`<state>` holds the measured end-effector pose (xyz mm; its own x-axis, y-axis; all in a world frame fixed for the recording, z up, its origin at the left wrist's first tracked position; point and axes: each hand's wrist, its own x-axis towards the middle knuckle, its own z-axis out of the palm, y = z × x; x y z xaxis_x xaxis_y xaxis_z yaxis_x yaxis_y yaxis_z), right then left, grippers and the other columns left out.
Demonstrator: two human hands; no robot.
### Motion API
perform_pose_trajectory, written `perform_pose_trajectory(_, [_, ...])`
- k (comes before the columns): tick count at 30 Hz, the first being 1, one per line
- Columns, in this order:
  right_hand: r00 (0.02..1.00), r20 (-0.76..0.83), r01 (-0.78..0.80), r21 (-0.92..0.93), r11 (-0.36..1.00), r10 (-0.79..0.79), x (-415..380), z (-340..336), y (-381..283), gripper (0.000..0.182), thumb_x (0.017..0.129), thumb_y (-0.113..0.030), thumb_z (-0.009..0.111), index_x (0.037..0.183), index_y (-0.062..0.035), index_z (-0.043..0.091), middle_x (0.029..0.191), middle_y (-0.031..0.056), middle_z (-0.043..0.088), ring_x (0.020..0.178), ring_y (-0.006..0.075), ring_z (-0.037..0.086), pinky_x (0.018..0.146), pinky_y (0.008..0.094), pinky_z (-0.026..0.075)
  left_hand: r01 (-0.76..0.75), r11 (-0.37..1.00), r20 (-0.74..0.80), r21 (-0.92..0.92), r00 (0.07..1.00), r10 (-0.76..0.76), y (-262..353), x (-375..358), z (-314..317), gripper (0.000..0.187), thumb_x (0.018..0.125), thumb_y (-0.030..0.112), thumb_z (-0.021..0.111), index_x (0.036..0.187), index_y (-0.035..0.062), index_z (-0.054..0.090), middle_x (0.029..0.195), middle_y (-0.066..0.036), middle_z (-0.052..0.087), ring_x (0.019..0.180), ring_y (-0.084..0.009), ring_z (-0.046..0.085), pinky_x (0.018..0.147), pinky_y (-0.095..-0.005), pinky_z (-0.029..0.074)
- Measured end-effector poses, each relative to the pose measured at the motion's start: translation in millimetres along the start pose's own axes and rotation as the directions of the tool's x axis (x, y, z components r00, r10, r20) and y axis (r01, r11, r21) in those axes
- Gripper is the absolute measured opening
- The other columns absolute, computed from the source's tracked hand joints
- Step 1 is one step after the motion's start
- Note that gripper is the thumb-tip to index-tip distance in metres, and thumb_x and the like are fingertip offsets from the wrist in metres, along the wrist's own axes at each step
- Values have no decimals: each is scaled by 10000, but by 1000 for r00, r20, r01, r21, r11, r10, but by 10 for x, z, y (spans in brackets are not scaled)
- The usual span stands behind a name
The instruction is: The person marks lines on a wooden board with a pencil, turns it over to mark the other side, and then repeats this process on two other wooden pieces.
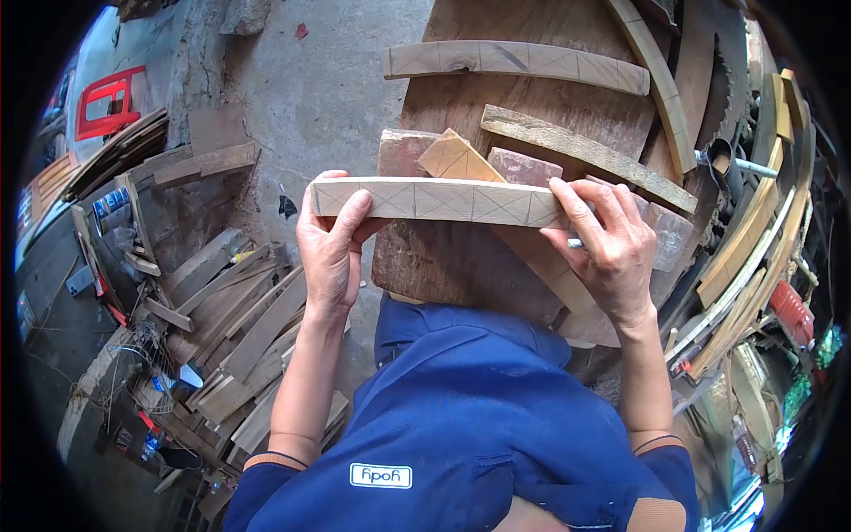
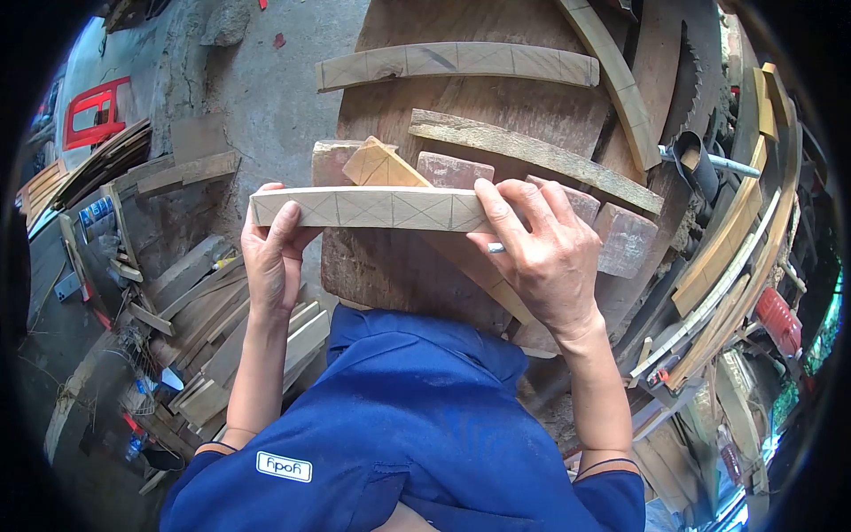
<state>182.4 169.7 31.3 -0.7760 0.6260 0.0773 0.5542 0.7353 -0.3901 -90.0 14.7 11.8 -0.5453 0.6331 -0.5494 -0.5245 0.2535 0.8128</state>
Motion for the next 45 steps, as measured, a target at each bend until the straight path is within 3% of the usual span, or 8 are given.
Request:
perform_pose_trajectory(16, [1000, 19, -10, -23, 1000, 10, -5, -27, -10, 542, 768, -324, 826, 1263, -136, 713, 1106, 26, 670, 1022, 244, 663, 781, 367, 610, 17, 1000, -14, -26, 1000, -17, -66, -31, -7, 433, 953, 72, 749, 1316, 40, 516, 1143, -93, 631, 1029, -201, 702, 860, -380, 671])
perform_pose_trajectory(18, [1000, 23, -20, 13, 1000, 19, 9, -48, -16, 595, 722, -213, 877, 1286, -129, 707, 1103, 45, 671, 966, 242, 652, 787, 368, 585, 13, 1000, -18, -20, 1000, -14, -72, -27, -11, 427, 955, 74, 748, 1312, 38, 517, 1145, -93, 634, 1029, -198, 700, 866, -379, 668])
perform_pose_trajectory(22, [999, 41, -17, -1, 1000, 17, 35, -78, -1, 598, 726, -214, 878, 1292, -129, 706, 1105, 44, 669, 951, 237, 645, 776, 362, 583, 12, 1000, -2, -25, 1000, -12, -89, -30, -14, 419, 958, 82, 747, 1305, 37, 517, 1147, -96, 636, 1029, -196, 700, 875, -380, 665])
perform_pose_trajectory(24, [999, 34, -2, -31, 1000, 3, 55, -79, 19, 573, 741, -276, 846, 1281, -147, 704, 1099, -1, 656, 925, 193, 629, 714, 326, 589, 9, 1000, -11, -13, 1000, -9, -95, -32, -8, 417, 959, 90, 750, 1300, 34, 517, 1147, -98, 637, 1030, -193, 697, 877, -379, 663])
perform_pose_trajectory(37, [999, 37, -29, -4, 1000, 30, 71, -55, 48, 593, 741, -269, 851, 1305, -168, 697, 1095, -18, 653, 920, 186, 620, 714, 325, 593, -35, 998, -2, 56, 999, 35, -71, -34, 31, 371, 987, 110, 713, 1286, 25, 511, 1143, -114, 635, 1027, -223, 714, 893, -400, 661])
perform_pose_trajectory(45, [998, 38, -47, 33, 998, 46, 65, -54, 50, 575, 750, -278, 849, 1297, -177, 705, 1085, -14, 651, 920, 188, 619, 712, 329, 591, -7, 1000, 1, 5, 1000, 7, -85, -23, 32, 406, 988, 110, 705, 1321, 32, 486, 1170, -135, 633, 1076, -249, 706, 900, -425, 659])
